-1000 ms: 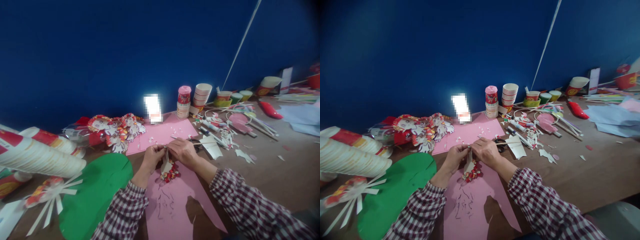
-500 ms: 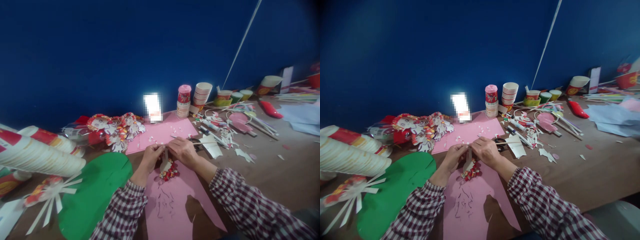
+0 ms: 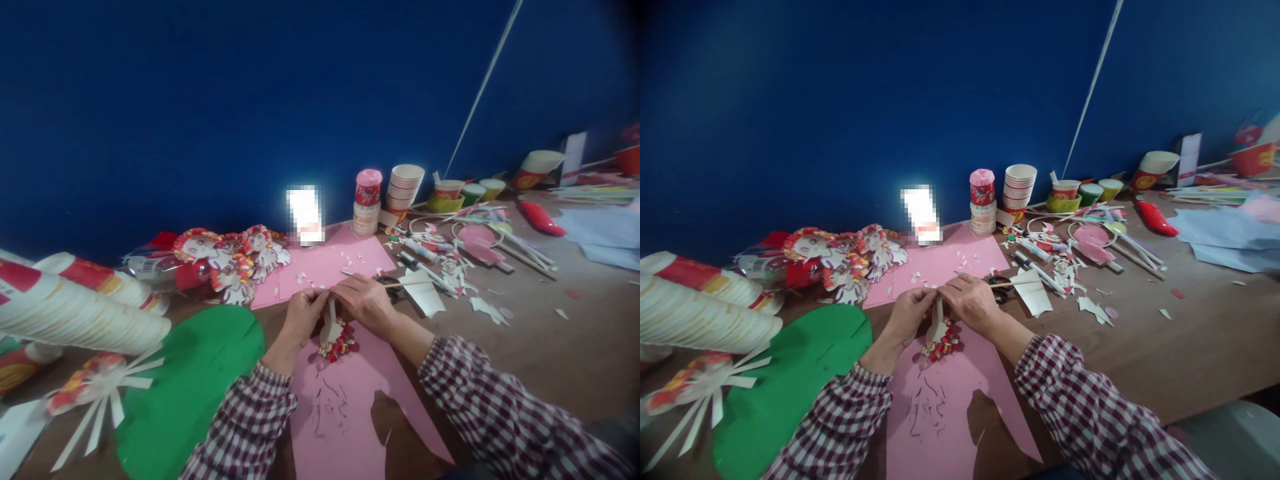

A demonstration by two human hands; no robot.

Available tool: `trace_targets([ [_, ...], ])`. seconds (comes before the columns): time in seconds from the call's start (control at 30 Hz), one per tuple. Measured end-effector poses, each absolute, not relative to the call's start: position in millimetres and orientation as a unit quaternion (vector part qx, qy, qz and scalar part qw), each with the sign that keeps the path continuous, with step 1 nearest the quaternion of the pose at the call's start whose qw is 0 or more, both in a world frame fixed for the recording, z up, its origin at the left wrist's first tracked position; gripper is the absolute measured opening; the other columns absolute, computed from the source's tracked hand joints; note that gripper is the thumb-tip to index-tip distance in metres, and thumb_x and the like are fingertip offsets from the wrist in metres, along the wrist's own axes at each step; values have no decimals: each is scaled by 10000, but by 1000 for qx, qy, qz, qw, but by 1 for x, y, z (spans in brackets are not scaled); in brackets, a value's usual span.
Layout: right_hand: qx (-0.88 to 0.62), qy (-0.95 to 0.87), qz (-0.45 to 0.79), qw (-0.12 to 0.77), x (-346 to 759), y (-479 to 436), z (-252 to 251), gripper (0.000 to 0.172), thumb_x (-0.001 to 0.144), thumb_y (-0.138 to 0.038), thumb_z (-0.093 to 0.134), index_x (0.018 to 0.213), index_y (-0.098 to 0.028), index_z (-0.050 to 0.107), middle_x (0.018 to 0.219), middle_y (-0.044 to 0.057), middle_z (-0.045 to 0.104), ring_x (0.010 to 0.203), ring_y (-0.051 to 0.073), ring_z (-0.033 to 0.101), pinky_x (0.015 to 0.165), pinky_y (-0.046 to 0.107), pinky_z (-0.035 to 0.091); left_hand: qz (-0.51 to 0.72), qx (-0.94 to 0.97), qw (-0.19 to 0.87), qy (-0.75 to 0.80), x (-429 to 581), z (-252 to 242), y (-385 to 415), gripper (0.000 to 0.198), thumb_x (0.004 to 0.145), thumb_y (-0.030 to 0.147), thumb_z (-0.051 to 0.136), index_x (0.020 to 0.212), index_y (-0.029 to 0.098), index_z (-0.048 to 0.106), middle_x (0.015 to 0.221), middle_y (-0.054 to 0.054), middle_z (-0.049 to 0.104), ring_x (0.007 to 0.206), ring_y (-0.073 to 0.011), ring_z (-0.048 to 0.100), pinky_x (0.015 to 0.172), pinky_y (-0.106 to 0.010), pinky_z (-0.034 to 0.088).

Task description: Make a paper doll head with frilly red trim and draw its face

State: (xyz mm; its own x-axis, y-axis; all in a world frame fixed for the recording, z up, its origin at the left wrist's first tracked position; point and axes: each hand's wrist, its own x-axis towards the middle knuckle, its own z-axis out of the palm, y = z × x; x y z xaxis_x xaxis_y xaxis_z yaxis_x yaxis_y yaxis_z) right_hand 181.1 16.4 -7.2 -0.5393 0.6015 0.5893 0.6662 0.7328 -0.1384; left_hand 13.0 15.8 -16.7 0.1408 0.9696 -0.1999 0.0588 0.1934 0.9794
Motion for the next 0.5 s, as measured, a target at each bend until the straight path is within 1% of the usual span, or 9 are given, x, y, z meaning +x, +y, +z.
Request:
trace_targets([
  [0.23, -362, -875, -45, 318, 180, 17, -8, 182, 908, -171, 446, 930, -161, 627, 851, 58, 659, 794, 169, 559, 844, 319, 444, 420, 502, 539, 530, 15, -17, 15, 274, 684, 396, 669, 752, 131, 684, 521, 36, 563, 459, -75, 442, 463, -195, 324],
  [0.5, -365, -869, -36, 332, 180, 15, -5, 178, 896, -185, 472, 960, -161, 636, 860, 61, 666, 795, 174, 565, 802, 313, 458, 427, 478, 574, 509, 14, -19, 16, 239, 648, 311, 704, 803, 129, 691, 640, -4, 655, 537, -94, 535, 516, -198, 395],
])
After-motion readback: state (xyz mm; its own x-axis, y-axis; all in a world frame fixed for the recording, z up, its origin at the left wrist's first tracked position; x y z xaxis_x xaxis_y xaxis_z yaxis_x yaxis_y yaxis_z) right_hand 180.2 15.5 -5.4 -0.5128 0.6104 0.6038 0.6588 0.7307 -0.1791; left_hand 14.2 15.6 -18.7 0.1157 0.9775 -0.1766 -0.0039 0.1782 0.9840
